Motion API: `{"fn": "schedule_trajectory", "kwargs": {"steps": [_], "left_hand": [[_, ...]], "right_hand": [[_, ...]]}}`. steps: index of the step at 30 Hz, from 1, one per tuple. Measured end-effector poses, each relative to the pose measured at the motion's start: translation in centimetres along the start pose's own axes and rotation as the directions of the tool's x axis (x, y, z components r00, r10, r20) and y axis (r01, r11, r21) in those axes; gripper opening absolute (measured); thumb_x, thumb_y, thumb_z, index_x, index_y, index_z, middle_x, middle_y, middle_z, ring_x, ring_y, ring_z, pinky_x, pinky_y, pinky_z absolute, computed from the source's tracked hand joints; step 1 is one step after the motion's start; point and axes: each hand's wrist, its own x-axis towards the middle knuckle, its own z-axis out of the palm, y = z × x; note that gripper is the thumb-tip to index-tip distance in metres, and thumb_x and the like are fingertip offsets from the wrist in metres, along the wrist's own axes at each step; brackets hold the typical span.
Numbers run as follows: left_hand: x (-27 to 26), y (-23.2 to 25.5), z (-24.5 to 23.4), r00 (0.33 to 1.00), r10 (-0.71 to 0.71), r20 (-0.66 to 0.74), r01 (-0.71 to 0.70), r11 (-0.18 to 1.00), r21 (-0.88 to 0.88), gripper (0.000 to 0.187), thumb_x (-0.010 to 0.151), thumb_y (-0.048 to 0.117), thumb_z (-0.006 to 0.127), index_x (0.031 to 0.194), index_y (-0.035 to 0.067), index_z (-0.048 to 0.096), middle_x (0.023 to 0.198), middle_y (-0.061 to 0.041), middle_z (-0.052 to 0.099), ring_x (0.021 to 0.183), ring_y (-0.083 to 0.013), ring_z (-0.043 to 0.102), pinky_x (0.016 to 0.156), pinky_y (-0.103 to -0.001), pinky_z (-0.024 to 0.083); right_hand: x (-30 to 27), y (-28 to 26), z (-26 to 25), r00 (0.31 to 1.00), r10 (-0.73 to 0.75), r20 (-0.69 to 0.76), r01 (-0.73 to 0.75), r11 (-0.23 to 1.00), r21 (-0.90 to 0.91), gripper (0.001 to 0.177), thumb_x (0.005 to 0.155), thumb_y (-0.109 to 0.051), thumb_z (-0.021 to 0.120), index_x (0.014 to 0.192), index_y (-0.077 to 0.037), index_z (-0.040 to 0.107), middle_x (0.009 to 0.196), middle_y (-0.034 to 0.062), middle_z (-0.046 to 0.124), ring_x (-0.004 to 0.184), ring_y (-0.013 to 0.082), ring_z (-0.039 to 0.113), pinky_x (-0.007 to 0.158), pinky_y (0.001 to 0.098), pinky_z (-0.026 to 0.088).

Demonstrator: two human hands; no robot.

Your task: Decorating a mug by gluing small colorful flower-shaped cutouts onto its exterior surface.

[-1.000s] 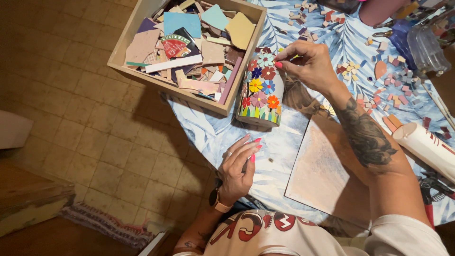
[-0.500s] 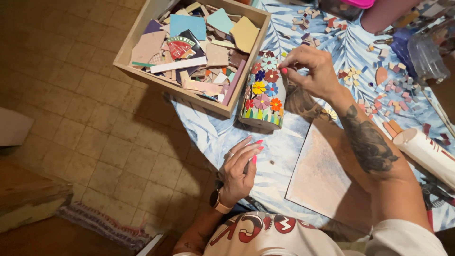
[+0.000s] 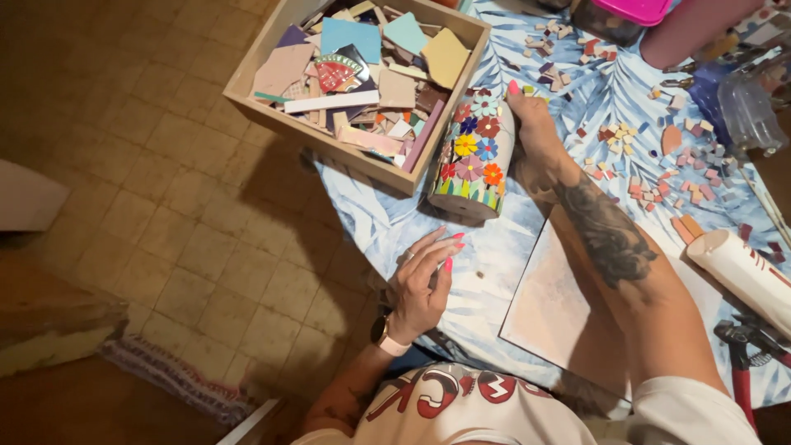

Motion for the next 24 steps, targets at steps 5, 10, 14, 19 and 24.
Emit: {"fn": "schedule_trajectory", "kwargs": {"steps": [5,10,14,19,24], "left_hand": [[0.1,0.3,-0.5,0.998,-0.008,-0.057,0.002,0.995,-0.099,0.018,0.085,0.010,0.044,0.090,0.000,0.058,0.094,-0.011,0.062,0.096,-0.0332,0.057,0.084,-0.038,0.043],[-0.3,-0.1,-0.9,0.993,0.030,-0.113,-0.043,0.992,-0.115,0.019,0.085,0.013,0.045,0.090,-0.001,0.057,0.093,-0.013,0.061,0.096,-0.0340,0.055,0.084,-0.041,0.042],[1.4,2.1,-2.5,0.980,0.070,-0.184,-0.096,0.986,-0.139,0.024,0.088,0.019,0.042,0.092,-0.001,0.054,0.096,-0.015,0.057,0.099,-0.0352,0.052,0.088,-0.043,0.039],[2.8,3.4,-2.8,0.996,0.089,-0.028,-0.093,0.978,-0.186,0.032,0.090,0.024,0.037,0.105,-0.001,0.049,0.109,-0.016,0.050,0.110,-0.0334,0.045,0.096,-0.043,0.032],[3.2,2.9,-1.7,0.977,0.087,0.193,-0.047,0.978,-0.205,0.040,0.091,0.034,0.034,0.111,0.002,0.047,0.108,-0.013,0.051,0.106,-0.0286,0.050,0.097,-0.040,0.032]], "right_hand": [[0.5,1.8,-1.6,0.963,0.267,0.039,-0.250,0.831,0.496,0.029,0.078,-0.030,0.056,0.074,-0.001,0.054,0.069,0.0130,0.061,0.062,0.0213,0.064,0.060,0.0339,0.054],[-0.4,3.1,-3.9,0.995,-0.064,0.076,0.051,0.985,0.167,0.034,0.088,-0.023,0.054,0.058,-0.008,0.050,0.047,0.0033,0.048,0.038,0.0094,0.048,0.039,0.0196,0.040],[-3.1,4.4,-6.3,0.970,-0.055,0.238,0.078,0.993,-0.090,0.040,0.091,-0.026,0.048,0.056,-0.007,0.049,0.039,0.0075,0.047,0.030,0.0128,0.047,0.032,0.0227,0.040],[-9.6,2.3,-3.9,0.974,-0.031,0.223,0.026,0.999,0.024,0.040,0.090,-0.025,0.047,0.057,-0.005,0.051,0.039,0.0087,0.048,0.027,0.0136,0.049,0.028,0.0226,0.040],[-12.8,2.6,-3.3,0.982,-0.068,0.175,0.052,0.994,0.094,0.034,0.089,-0.022,0.047,0.063,-0.002,0.052,0.040,0.0072,0.047,0.028,0.0133,0.049,0.028,0.0231,0.042]]}}
